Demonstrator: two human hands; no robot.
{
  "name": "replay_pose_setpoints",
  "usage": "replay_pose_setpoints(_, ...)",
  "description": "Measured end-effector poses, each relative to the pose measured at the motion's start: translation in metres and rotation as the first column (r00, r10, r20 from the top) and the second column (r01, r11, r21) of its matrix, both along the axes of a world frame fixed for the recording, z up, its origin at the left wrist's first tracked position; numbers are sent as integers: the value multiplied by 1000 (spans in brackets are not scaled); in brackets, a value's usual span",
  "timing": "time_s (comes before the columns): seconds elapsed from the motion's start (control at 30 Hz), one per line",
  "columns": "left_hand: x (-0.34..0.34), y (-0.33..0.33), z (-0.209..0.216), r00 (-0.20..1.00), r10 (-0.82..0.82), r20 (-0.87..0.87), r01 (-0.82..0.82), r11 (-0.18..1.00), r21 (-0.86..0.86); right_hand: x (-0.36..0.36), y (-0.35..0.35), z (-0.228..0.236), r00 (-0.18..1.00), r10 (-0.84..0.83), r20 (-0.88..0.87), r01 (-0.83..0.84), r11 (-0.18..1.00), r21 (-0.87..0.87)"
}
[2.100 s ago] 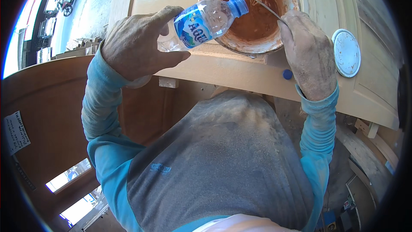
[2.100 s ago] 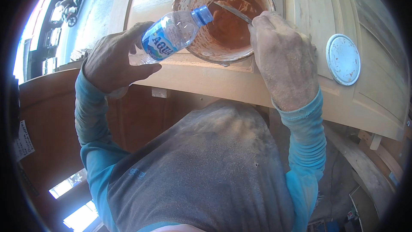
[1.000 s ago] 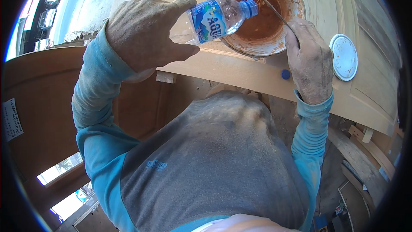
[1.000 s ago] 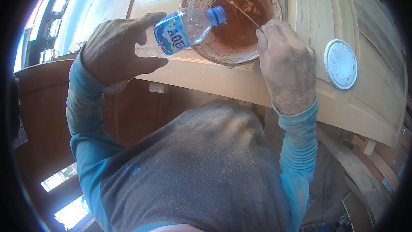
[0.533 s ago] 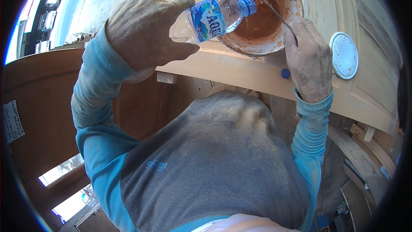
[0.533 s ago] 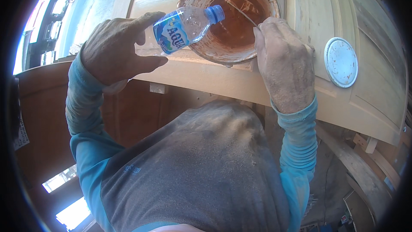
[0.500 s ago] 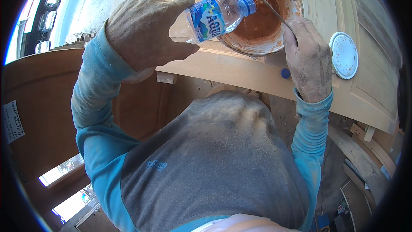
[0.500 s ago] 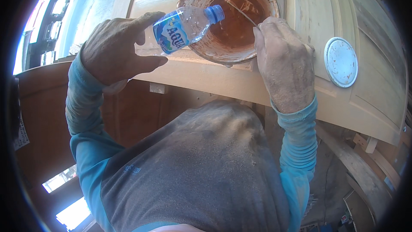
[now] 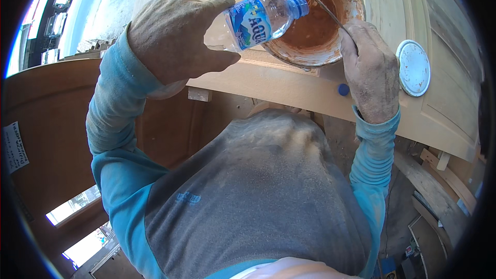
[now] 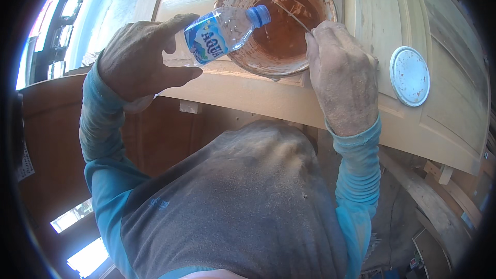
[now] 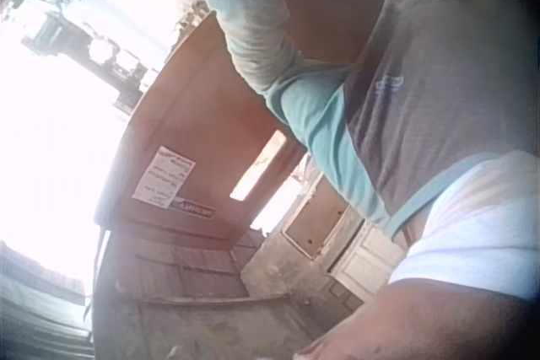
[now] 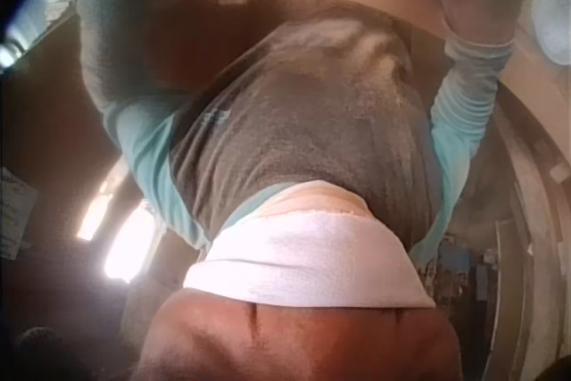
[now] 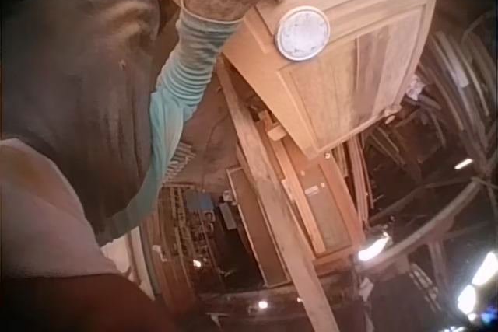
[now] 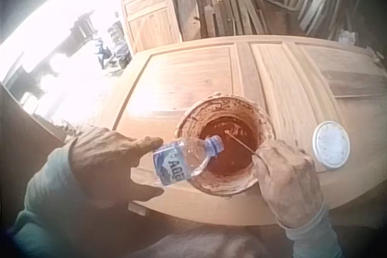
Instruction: The person prepares wood putty by mixing a brownish paste with water in a bucket and then applies the mixture to cracks or gaps on the surface of a wooden door using a putty knife.
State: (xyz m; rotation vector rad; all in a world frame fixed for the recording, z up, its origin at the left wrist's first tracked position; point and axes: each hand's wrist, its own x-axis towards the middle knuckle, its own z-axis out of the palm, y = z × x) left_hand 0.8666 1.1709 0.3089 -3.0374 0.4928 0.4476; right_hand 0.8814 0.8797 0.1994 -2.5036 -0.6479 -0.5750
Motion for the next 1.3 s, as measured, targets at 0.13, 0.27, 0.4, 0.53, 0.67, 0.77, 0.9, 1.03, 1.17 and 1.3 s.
replay_pose_setpoints(0.13,3,7,-8,1000,26,-17,-27,998,-53,3,2,0,1000,-10,-4,10,1000,-10)
replay_pose_setpoints(0.27,2,31,-38,995,96,23,-84,946,-314,11,6,5,998,4,-67,-3,1000,6)
replay_pose_setpoints(0.4,2,66,-88,983,185,16,-115,678,-726,27,14,7,994,39,-105,-38,999,8)
replay_pose_setpoints(0.53,19,84,-143,959,261,-107,-182,281,-942,42,16,13,991,-7,-133,-3,997,-75)
replay_pose_setpoints(0.67,34,105,-201,921,368,-127,-172,93,-981,54,21,14,984,-68,-163,45,989,-138)
replay_pose_setpoints(0.77,41,107,-234,903,418,-100,-130,43,-991,57,21,15,981,-99,-168,74,985,-154)
replay_pose_setpoints(0.9,31,124,-256,894,429,-130,-194,108,-975,58,24,13,986,-90,-140,68,986,-155)
replay_pose_setpoints(1.03,30,127,-260,877,461,-135,-216,129,-968,58,22,10,991,-105,-79,89,980,-178)
replay_pose_setpoints(1.17,31,131,-258,879,454,-148,-253,178,-951,54,22,10,989,-145,-24,138,972,-190)
replay_pose_setpoints(1.3,20,137,-270,867,497,-45,-86,59,-995,52,19,17,993,-122,-6,120,984,-132)
